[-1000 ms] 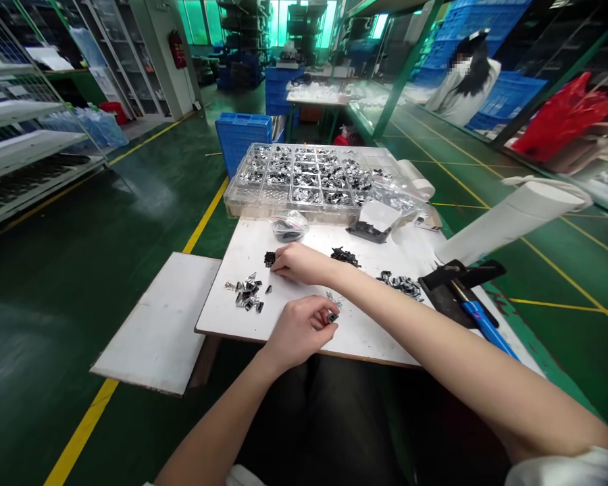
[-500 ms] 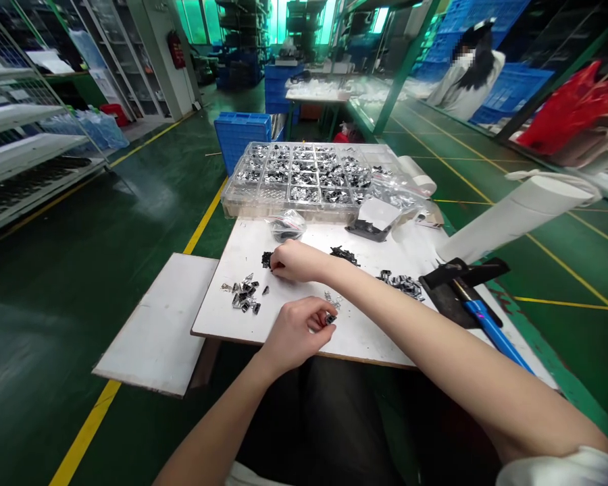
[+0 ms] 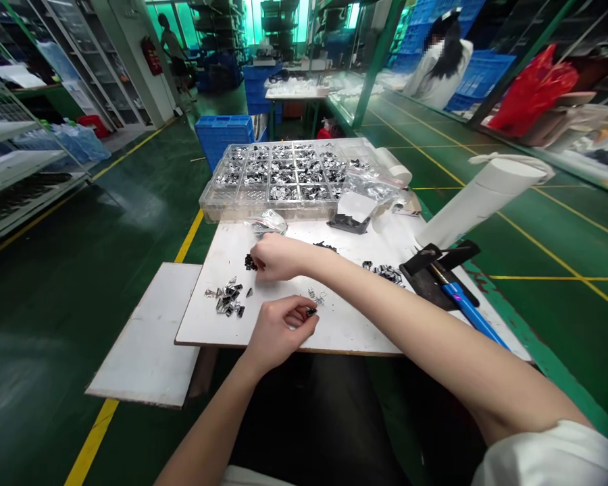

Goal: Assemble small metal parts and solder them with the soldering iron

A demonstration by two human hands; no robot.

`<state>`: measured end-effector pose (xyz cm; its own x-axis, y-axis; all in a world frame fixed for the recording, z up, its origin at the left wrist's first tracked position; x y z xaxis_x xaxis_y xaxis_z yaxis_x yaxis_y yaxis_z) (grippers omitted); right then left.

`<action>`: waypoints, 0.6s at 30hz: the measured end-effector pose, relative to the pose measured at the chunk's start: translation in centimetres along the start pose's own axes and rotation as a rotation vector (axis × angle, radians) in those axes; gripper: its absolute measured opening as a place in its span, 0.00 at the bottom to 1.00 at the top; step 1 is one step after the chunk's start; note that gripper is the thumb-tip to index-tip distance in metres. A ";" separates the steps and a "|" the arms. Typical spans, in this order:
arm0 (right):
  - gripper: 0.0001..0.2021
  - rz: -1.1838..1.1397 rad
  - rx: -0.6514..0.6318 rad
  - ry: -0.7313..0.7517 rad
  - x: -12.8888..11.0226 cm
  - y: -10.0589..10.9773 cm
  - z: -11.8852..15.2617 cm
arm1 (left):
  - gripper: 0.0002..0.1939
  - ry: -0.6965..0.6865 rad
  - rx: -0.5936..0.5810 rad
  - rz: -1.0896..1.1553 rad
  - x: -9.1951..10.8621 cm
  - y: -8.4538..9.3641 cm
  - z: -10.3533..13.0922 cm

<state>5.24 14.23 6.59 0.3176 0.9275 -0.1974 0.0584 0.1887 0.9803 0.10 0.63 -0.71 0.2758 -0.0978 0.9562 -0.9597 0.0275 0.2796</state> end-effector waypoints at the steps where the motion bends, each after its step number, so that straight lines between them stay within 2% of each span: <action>1: 0.03 -0.077 0.097 -0.034 0.2 0.6 1.1 | 0.07 0.023 -0.001 0.020 0.0 0.0 0.0; 4: 0.02 -0.386 0.453 -0.206 0.3 1.9 5.6 | 0.09 0.094 -0.032 0.115 0.0 0.1 0.1; 7: 0.01 -0.779 0.689 -0.348 -0.8 0.9 10.1 | 0.11 0.136 -0.044 0.245 0.0 0.2 0.1; 9: 0.03 -1.002 0.782 -0.454 -2.0 -1.0 12.4 | 0.12 0.144 -0.023 0.302 0.1 0.4 0.0; 12: 0.09 -1.237 0.892 -0.546 -3.7 -4.6 14.3 | 0.10 0.109 0.030 0.310 0.4 0.8 -0.3; 15: 0.14 -1.395 1.009 -0.615 -4.8 -7.7 14.6 | 0.09 0.059 0.054 0.288 0.4 1.0 -0.5; 18: 0.16 -1.454 1.027 -0.634 -5.4 -9.3 14.2 | 0.08 0.077 0.049 0.310 0.3 1.1 -0.7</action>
<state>16.36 2.86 -1.38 -0.2515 -0.0391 -0.9671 0.9557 0.1480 -0.2545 -0.84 1.30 -0.04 -0.0284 -0.0164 0.9995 -0.9996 -0.0038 -0.0285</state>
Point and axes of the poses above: each hand's wrist, its own z-axis away from the middle knuckle, its own y-axis out of the back of the hand, x = y × z, the point moved 1 cm from there along -z, towards the middle knuckle, and after that the axes turned 2 degrees about y, right-handed, at the moved point
